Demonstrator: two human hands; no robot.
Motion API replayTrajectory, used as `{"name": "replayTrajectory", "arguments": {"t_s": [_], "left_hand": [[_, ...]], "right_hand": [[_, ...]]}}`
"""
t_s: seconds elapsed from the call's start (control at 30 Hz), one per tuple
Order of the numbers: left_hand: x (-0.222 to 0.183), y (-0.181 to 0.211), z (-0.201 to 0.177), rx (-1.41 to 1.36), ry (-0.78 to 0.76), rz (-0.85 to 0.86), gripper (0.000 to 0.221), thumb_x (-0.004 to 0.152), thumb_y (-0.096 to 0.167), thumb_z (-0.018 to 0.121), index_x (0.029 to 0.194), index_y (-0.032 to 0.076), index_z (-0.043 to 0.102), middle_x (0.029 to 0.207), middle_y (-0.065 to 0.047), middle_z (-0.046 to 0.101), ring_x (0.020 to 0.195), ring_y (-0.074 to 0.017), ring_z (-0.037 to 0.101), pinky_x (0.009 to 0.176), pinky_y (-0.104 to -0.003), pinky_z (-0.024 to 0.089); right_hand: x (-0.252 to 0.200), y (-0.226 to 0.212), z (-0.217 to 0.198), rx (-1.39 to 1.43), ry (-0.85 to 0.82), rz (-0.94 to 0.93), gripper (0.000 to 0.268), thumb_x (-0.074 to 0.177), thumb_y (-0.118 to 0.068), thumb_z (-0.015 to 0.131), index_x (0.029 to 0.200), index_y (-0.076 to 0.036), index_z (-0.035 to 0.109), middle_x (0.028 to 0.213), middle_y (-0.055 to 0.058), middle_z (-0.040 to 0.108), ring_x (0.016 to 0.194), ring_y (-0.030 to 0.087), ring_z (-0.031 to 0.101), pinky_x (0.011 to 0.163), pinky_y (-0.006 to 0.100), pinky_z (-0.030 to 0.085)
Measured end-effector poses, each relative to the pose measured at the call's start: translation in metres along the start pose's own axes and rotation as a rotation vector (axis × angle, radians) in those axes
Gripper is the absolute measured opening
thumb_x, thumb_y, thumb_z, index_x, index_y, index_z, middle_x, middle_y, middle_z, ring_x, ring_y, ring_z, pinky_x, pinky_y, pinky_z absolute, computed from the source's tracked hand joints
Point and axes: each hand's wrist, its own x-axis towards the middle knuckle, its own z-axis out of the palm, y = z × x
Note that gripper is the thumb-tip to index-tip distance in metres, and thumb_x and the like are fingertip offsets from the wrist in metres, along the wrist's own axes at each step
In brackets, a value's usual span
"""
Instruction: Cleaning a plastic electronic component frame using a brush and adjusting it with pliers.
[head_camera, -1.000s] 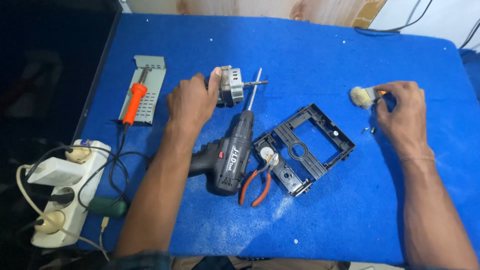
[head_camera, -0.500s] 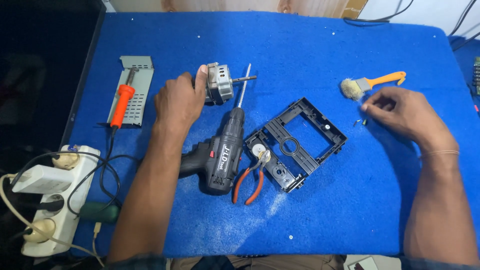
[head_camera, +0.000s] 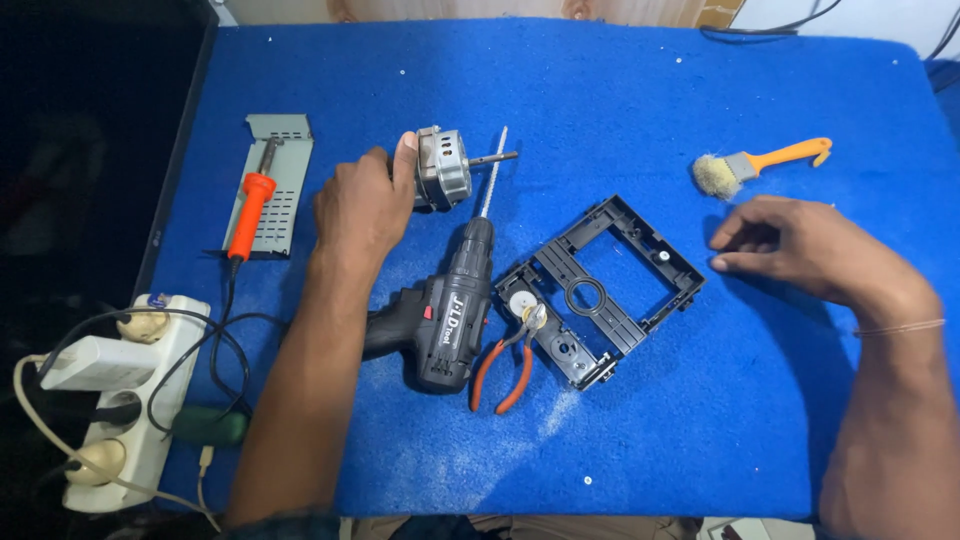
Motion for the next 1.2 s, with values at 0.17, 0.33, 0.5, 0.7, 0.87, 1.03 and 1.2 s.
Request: {"name": "replayTrajectory", "arguments": {"t_s": [0.17, 0.33, 0.5, 0.7, 0.87, 1.03, 1.2], "left_hand": [[-0.004, 0.005, -0.005, -0.005, 0.000, -0.009, 0.073, 0.107, 0.059, 0.022, 0.103, 0.002, 0.067, 0.094, -0.023, 0.071, 0.086, -0.0472, 0.067, 0.068, -0.061, 0.049], [-0.003, 0.004, -0.003, -0.009, 0.007, 0.001, 0.072, 0.107, 0.059, 0.021, 0.102, 0.002, 0.066, 0.092, -0.022, 0.071, 0.084, -0.0474, 0.066, 0.067, -0.060, 0.048], [0.001, -0.002, 0.005, 0.005, 0.034, 0.012, 0.073, 0.107, 0.059, 0.021, 0.102, 0.002, 0.066, 0.094, -0.026, 0.071, 0.086, -0.0520, 0.065, 0.069, -0.064, 0.048], [-0.002, 0.001, 0.001, -0.010, 0.017, 0.011, 0.071, 0.107, 0.058, 0.022, 0.102, 0.002, 0.067, 0.092, -0.023, 0.071, 0.084, -0.0470, 0.067, 0.067, -0.061, 0.049], [-0.003, 0.006, -0.001, -0.004, 0.027, -0.004, 0.070, 0.107, 0.059, 0.025, 0.104, 0.003, 0.067, 0.094, -0.023, 0.071, 0.086, -0.0471, 0.066, 0.069, -0.061, 0.048], [-0.006, 0.010, 0.004, -0.020, 0.190, 0.032, 0.044, 0.109, 0.050, 0.044, 0.108, 0.009, 0.060, 0.086, -0.020, 0.072, 0.078, -0.0442, 0.069, 0.061, -0.058, 0.051], [-0.018, 0.017, 0.002, -0.022, 0.521, 0.319, 0.021, 0.108, 0.028, 0.056, 0.119, 0.011, 0.053, 0.060, -0.006, 0.064, 0.045, -0.0298, 0.063, 0.036, -0.044, 0.046]], "right_hand": [[0.001, -0.010, -0.003, -0.064, -0.050, 0.153, 0.016, 0.090, -0.020, 0.080, 0.105, -0.019, 0.084, 0.101, 0.000, 0.084, 0.095, 0.017, 0.072, 0.087, 0.032, 0.052], [0.001, -0.005, 0.001, -0.104, -0.053, 0.149, 0.016, 0.093, -0.019, 0.075, 0.106, -0.020, 0.085, 0.101, -0.002, 0.086, 0.098, 0.014, 0.075, 0.091, 0.030, 0.052], [0.004, 0.003, 0.007, -0.051, 0.107, -0.031, 0.014, 0.090, -0.014, 0.074, 0.101, -0.017, 0.083, 0.099, 0.000, 0.083, 0.093, 0.016, 0.075, 0.090, 0.031, 0.053], [-0.003, -0.009, 0.007, 0.137, 0.298, -0.134, 0.007, 0.093, -0.005, 0.073, 0.099, -0.006, 0.076, 0.109, 0.005, 0.077, 0.098, 0.019, 0.072, 0.094, 0.035, 0.054], [0.000, -0.013, 0.014, 0.408, 0.358, -0.159, 0.009, 0.098, -0.004, 0.074, 0.107, -0.003, 0.072, 0.102, 0.008, 0.073, 0.085, 0.017, 0.069, 0.079, 0.029, 0.056], [0.015, -0.014, 0.033, 0.767, 0.373, -0.300, 0.016, 0.098, 0.005, 0.071, 0.112, 0.002, 0.064, 0.111, 0.017, 0.070, 0.079, 0.022, 0.068, 0.076, 0.028, 0.060], [0.037, -0.011, 0.060, 1.222, 0.252, -0.312, 0.030, 0.088, 0.000, 0.074, 0.116, -0.005, 0.063, 0.103, 0.012, 0.071, 0.091, 0.020, 0.074, 0.084, 0.025, 0.062]]}}
